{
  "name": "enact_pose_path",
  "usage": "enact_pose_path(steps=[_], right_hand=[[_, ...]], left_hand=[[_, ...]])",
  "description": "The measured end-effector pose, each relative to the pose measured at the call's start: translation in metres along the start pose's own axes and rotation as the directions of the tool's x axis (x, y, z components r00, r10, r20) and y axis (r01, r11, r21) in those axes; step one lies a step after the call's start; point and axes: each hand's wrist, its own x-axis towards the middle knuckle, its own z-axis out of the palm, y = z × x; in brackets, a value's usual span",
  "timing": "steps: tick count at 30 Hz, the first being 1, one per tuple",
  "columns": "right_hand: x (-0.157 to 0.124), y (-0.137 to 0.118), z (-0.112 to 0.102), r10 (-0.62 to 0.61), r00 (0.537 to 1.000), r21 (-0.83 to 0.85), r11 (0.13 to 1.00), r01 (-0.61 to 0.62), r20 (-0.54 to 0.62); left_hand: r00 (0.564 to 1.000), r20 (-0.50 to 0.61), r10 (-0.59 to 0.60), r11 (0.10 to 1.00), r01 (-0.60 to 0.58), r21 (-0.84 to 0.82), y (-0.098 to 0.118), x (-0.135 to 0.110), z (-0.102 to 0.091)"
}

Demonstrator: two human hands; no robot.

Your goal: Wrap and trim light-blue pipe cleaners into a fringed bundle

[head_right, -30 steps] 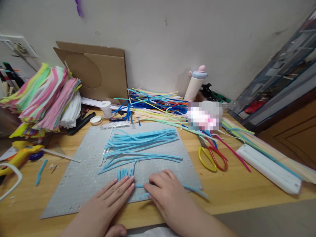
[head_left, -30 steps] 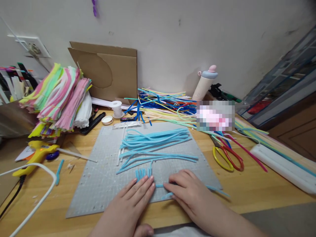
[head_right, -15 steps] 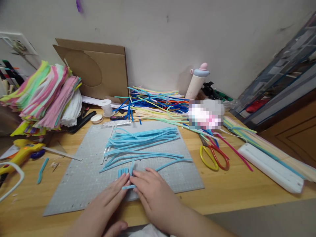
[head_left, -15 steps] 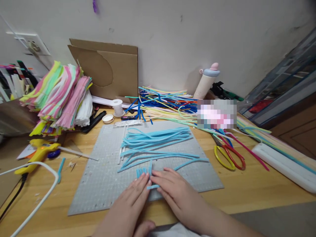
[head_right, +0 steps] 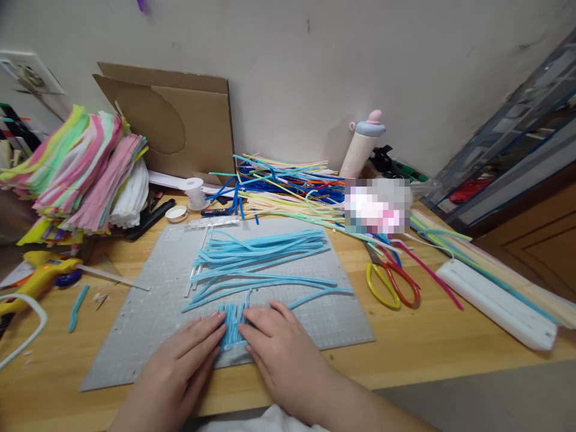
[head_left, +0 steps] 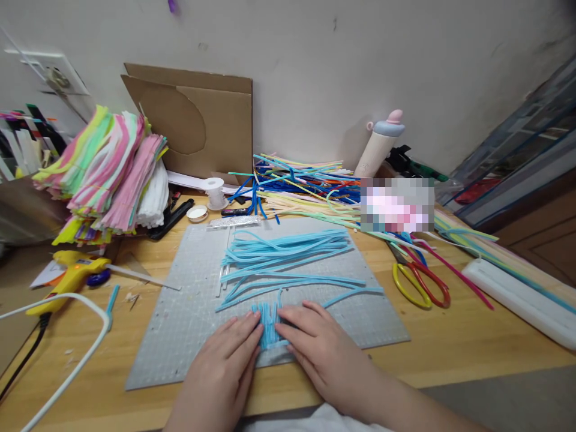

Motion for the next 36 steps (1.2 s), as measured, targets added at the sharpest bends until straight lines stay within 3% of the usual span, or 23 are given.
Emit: enact_pose_path(steps=[8,12,21,28,36], right_hand=[[0.001,0.001,-0.001,-0.003,0.999,-0.008,1.0,0.004,0.052],[0.001,0.001,0.0,-0.016,0.998,-0.003,1.0,0.016,0.054],[0.002,0.0,0.0,-0.034,0.997,0.024,0.999,0.033,0.075],[0.004,0.0,-0.001,-0.043,0.996,0.037,0.999,0.04,0.078],[0.004,-0.001,0.002,-0.027,0.999,0.023,0.999,0.026,0.038]], left_hand=[[0.979,-0.13,-0.158,0.987,0.151,-0.057,0.0,-0.01,0.004],[0.987,-0.144,-0.066,0.997,0.06,-0.047,0.002,-0.008,0.0],[0.997,-0.078,-0.004,1.0,0.006,0.031,0.003,-0.001,-0.003],[0.985,0.122,0.119,0.968,-0.143,0.206,-0.003,0.003,-0.005],[0.985,0.101,0.139,0.955,-0.161,0.251,-0.003,0.002,-0.002]])
